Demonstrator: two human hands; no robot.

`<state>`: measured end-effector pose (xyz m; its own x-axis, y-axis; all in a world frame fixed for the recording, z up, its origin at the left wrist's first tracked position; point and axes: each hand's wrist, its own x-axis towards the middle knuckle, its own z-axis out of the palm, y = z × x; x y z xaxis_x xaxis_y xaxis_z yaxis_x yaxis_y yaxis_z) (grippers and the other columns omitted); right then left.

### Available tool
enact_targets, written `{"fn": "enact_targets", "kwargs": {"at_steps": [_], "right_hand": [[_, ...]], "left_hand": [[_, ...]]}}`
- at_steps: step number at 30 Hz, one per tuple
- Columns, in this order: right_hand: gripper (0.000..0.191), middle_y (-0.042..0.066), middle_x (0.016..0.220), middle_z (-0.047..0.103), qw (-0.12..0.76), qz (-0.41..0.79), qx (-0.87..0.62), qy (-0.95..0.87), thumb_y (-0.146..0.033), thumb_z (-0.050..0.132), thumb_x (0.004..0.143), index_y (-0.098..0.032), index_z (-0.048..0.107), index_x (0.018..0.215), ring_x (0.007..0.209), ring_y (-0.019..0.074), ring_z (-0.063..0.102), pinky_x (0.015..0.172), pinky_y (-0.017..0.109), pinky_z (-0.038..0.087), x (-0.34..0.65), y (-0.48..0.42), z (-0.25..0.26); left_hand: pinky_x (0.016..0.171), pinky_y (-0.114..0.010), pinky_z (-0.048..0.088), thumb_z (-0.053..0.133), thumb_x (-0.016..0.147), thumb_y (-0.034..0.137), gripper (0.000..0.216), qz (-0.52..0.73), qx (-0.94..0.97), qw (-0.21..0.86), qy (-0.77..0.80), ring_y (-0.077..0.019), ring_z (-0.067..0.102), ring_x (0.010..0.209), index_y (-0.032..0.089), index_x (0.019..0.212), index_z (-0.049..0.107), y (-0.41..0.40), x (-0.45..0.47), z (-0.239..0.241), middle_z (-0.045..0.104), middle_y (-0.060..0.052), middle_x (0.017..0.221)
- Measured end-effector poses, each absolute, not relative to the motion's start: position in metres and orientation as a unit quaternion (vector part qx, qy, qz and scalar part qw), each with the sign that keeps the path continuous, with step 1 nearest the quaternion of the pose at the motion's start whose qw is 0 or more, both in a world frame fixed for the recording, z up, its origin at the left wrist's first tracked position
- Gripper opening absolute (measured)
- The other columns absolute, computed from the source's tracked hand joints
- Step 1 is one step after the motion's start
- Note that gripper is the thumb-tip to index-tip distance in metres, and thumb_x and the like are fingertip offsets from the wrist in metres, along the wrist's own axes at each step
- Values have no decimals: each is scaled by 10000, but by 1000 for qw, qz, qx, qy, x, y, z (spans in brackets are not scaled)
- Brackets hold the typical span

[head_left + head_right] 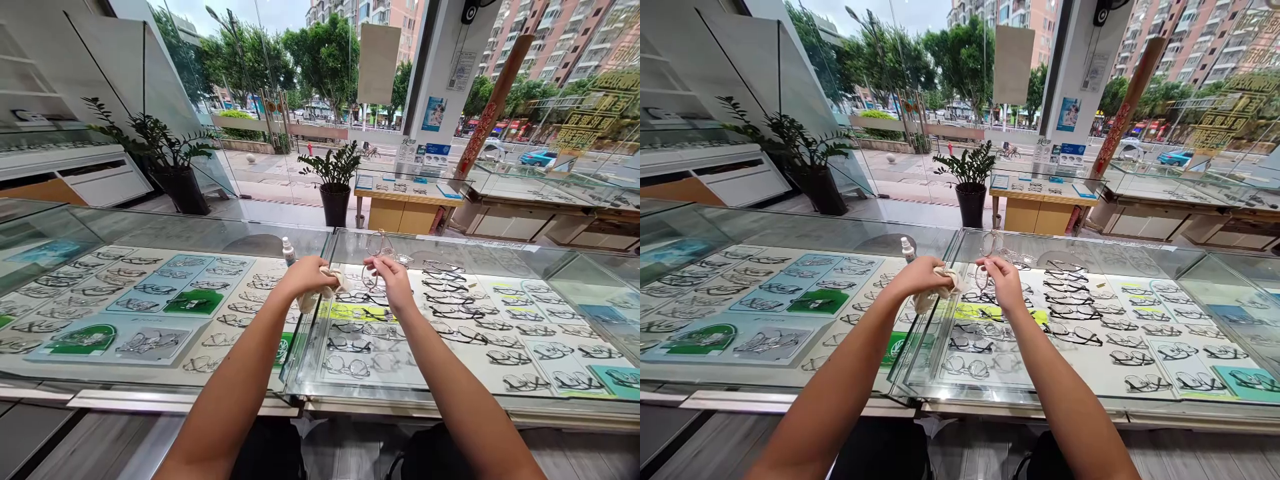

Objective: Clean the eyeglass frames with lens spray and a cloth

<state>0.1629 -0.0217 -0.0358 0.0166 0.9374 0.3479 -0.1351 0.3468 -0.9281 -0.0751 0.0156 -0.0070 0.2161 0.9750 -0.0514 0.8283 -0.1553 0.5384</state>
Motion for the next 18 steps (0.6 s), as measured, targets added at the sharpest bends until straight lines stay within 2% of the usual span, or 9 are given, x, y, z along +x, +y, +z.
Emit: {"fn": "enact_targets", "kwargs": {"at_steps": [7,12,18], "right_hand": [[295,63,991,772,577,566,-279,-518,-538,798,862,-251,847,911,973,232,675,949,411,548,158,-26,-32],[350,61,1031,757,557,629,-253,-479,-558,877,791,-225,836,891,955,228,699,942,470,618,154,-31,-29],[409,55,1018,785,538,654,-276,-455,-574,907,740,-215,824,917,829,198,732,835,417,652,153,-29,-31]], "left_hand": [[573,-278,359,663,799,558,392,253,724,314,560,-206,619,657,182,693,692,10,-61,-10,676,-34,664],[609,-269,353,677,803,472,309,290,745,293,524,-197,596,695,203,680,585,6,-50,-16,607,7,663],[681,-276,379,683,792,425,269,327,759,266,497,-204,590,765,214,711,538,7,-47,-19,606,26,709]]}}
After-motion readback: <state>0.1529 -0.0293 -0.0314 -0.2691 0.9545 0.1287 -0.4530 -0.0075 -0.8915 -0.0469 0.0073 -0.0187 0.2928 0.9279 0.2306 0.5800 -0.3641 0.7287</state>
